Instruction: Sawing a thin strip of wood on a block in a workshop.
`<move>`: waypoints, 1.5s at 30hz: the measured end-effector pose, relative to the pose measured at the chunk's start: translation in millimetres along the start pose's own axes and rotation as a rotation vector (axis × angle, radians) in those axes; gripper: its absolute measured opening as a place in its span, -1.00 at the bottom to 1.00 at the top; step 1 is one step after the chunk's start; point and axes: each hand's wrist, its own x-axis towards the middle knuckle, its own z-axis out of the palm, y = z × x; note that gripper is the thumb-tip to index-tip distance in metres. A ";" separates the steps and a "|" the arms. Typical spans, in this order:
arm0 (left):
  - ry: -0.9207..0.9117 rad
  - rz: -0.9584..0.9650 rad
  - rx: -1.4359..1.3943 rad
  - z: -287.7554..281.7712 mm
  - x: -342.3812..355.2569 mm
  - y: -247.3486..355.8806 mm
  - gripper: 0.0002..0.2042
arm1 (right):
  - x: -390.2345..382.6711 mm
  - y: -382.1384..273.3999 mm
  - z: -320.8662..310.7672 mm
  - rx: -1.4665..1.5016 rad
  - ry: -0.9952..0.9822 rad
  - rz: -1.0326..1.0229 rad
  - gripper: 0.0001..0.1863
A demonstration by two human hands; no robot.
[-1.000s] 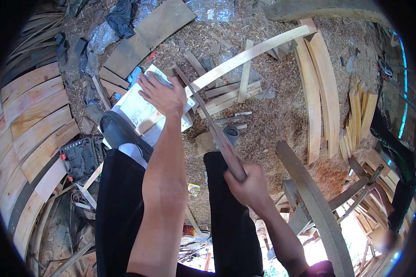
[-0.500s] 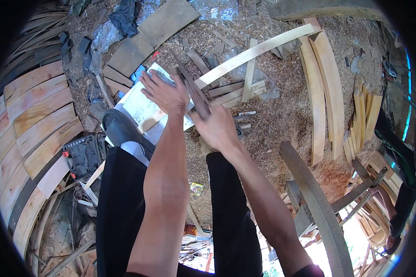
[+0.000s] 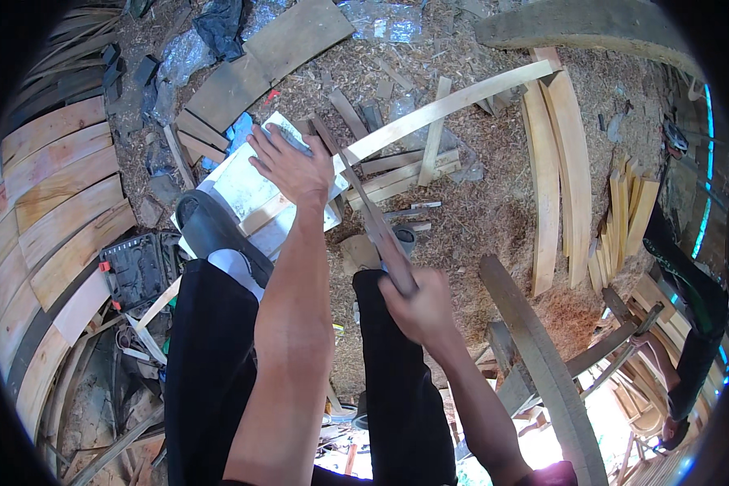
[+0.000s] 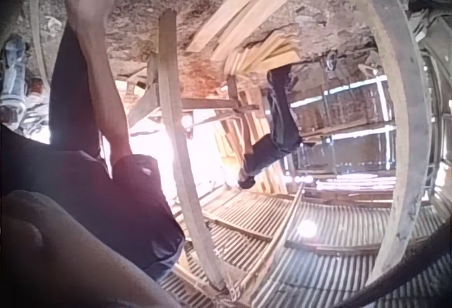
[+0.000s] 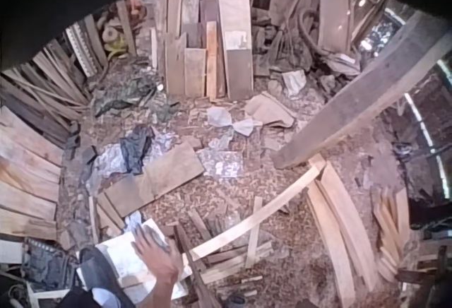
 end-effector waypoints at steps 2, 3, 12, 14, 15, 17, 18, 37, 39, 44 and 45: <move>-0.004 -0.013 -0.009 0.6 1.6 -0.1 -0.35 | 37.2 -10.8 15.3 0.000 -0.016 0.052 -0.64; -0.005 -0.010 -0.014 2.2 3.7 1.4 -0.35 | 44.3 -13.4 15.3 0.000 -0.010 0.053 -0.64; 0.004 0.006 -0.002 2.0 8.0 -0.1 -0.36 | 76.8 -22.4 27.5 0.001 -0.038 0.038 -0.63; -0.012 0.000 -0.012 -2.5 6.9 0.3 -0.35 | 77.4 -20.4 25.3 0.012 -0.061 0.052 -0.63; -0.026 -0.008 -0.026 -4.0 5.6 1.8 -0.35 | 76.2 -14.9 24.9 0.012 -0.060 0.055 -0.63; -0.004 0.010 -0.031 0.8 3.4 -1.4 -0.35 | 71.9 -11.7 25.6 0.035 -0.071 0.022 -0.64; 0.013 0.022 -0.039 4.3 2.8 -2.2 -0.35 | 67.0 -10.0 22.3 0.038 -0.069 0.020 -0.64; -0.027 -0.017 -0.041 -0.1 6.3 0.6 -0.36 | 96.2 -33.0 25.9 -0.014 -0.060 0.030 -0.59; -0.014 -0.010 -0.042 -0.7 7.6 -1.8 -0.37 | 101.0 -37.5 29.0 -0.029 -0.060 0.028 -0.58; -0.022 -0.018 -0.020 -0.6 5.8 -4.2 -0.35 | 84.7 -19.8 28.1 0.012 -0.067 0.022 -0.60; -0.022 -0.017 -0.017 1.5 5.7 -4.0 -0.35 | 72.7 -15.1 24.7 0.046 -0.088 0.028 -0.62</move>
